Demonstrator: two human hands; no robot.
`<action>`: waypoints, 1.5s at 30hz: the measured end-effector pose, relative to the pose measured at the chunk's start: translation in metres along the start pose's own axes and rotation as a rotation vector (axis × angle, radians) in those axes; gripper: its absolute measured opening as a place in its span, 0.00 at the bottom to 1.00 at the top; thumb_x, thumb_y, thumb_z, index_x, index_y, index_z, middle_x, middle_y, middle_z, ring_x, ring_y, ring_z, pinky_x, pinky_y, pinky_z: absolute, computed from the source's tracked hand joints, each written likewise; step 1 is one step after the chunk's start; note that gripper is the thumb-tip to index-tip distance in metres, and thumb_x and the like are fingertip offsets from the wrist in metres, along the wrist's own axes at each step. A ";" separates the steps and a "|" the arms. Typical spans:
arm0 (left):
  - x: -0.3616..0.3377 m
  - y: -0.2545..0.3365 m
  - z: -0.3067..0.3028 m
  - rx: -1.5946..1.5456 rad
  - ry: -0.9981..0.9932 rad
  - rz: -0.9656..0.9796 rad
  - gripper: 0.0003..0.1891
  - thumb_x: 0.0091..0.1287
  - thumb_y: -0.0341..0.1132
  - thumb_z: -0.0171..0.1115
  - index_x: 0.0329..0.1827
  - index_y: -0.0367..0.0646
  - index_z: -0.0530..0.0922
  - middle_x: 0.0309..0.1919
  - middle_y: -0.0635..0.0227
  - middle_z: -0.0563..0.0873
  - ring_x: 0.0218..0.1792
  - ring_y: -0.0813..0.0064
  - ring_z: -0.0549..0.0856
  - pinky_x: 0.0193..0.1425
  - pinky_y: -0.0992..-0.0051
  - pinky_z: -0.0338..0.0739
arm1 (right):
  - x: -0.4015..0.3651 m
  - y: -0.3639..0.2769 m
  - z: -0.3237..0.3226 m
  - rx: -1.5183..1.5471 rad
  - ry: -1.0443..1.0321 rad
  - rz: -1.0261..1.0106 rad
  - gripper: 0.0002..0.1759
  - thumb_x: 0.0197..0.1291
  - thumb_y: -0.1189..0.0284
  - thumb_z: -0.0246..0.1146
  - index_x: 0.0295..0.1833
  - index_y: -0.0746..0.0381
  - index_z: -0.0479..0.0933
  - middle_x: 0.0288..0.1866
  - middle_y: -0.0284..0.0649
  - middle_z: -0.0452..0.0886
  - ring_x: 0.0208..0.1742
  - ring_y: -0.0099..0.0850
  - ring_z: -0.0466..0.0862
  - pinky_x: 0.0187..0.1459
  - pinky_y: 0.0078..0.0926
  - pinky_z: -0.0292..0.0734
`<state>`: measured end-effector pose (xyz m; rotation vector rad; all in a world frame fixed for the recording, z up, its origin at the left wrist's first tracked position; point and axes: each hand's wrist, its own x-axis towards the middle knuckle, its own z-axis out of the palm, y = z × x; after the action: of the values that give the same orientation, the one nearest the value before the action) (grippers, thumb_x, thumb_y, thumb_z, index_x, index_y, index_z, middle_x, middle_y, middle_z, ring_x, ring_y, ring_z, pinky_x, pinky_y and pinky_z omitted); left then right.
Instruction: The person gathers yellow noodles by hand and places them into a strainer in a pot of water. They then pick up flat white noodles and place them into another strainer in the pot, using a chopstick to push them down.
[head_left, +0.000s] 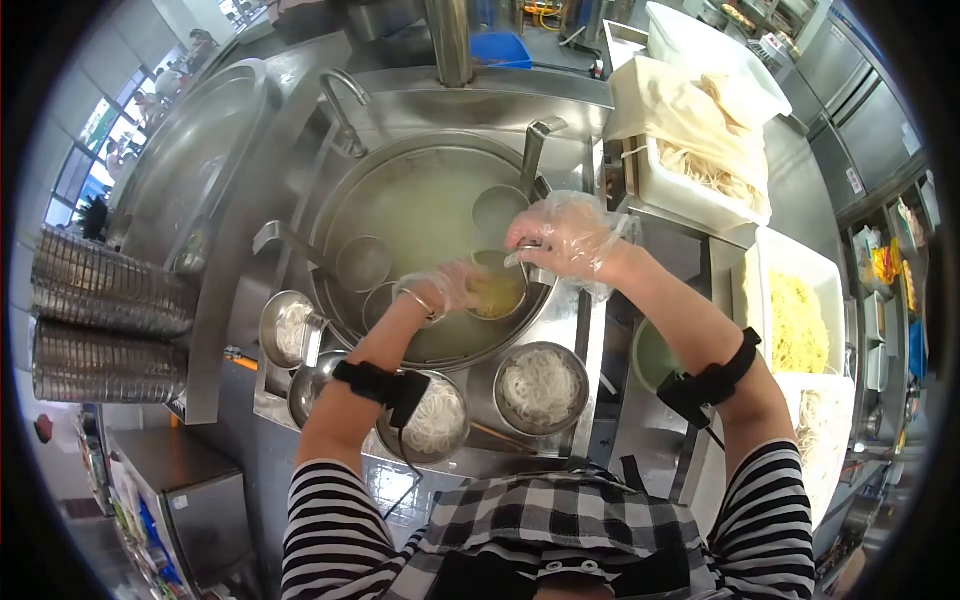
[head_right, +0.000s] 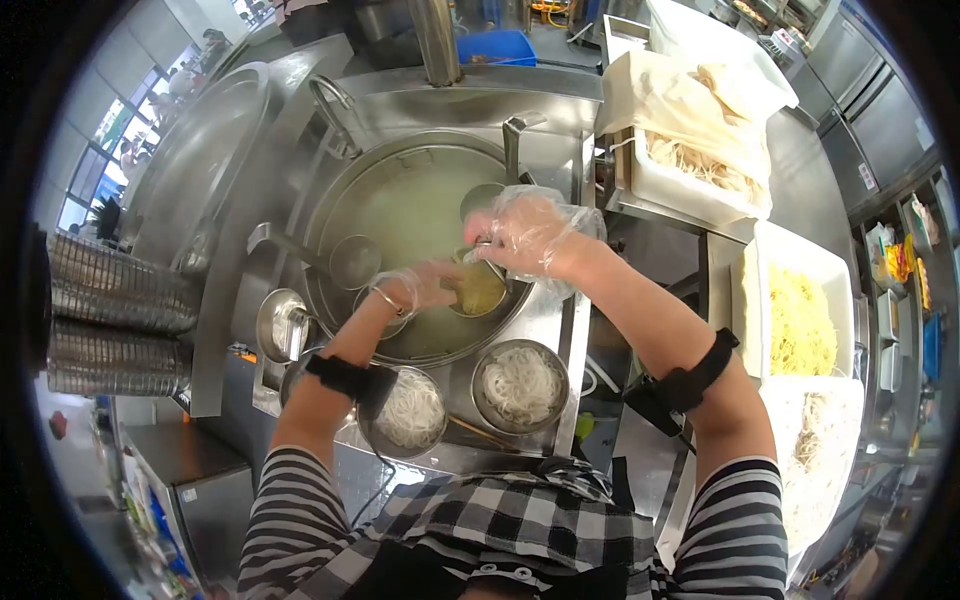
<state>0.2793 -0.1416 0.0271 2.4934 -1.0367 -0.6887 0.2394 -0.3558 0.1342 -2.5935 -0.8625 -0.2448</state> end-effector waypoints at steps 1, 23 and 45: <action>-0.009 0.004 -0.010 -0.018 0.027 -0.020 0.21 0.49 0.41 0.61 0.46 0.45 0.73 0.46 0.59 0.75 0.48 0.61 0.73 0.52 0.70 0.67 | 0.001 0.002 0.006 0.016 -0.045 -0.013 0.08 0.46 0.61 0.61 0.30 0.52 0.73 0.28 0.32 0.76 0.28 0.32 0.77 0.31 0.29 0.70; -0.140 0.064 -0.046 -0.381 0.525 -0.092 0.12 0.52 0.26 0.60 0.41 0.40 0.75 0.44 0.67 0.74 0.34 0.82 0.77 0.32 0.83 0.73 | -0.047 0.005 0.058 0.050 -0.165 0.439 0.24 0.50 0.61 0.57 0.53 0.57 0.67 0.53 0.46 0.68 0.52 0.42 0.70 0.51 0.35 0.65; 0.009 0.346 0.234 -0.310 -0.143 1.094 0.12 0.49 0.27 0.62 0.38 0.42 0.77 0.38 0.61 0.76 0.38 0.68 0.76 0.38 0.75 0.74 | -0.612 -0.313 0.101 -0.376 0.853 2.456 0.43 0.36 0.79 0.57 0.63 0.49 0.53 0.41 0.54 0.73 0.43 0.46 0.75 0.44 0.37 0.70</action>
<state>-0.0391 -0.4111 0.0017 1.2988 -1.8906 -0.5781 -0.4325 -0.4119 -0.0335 -1.5220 2.4661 -0.5253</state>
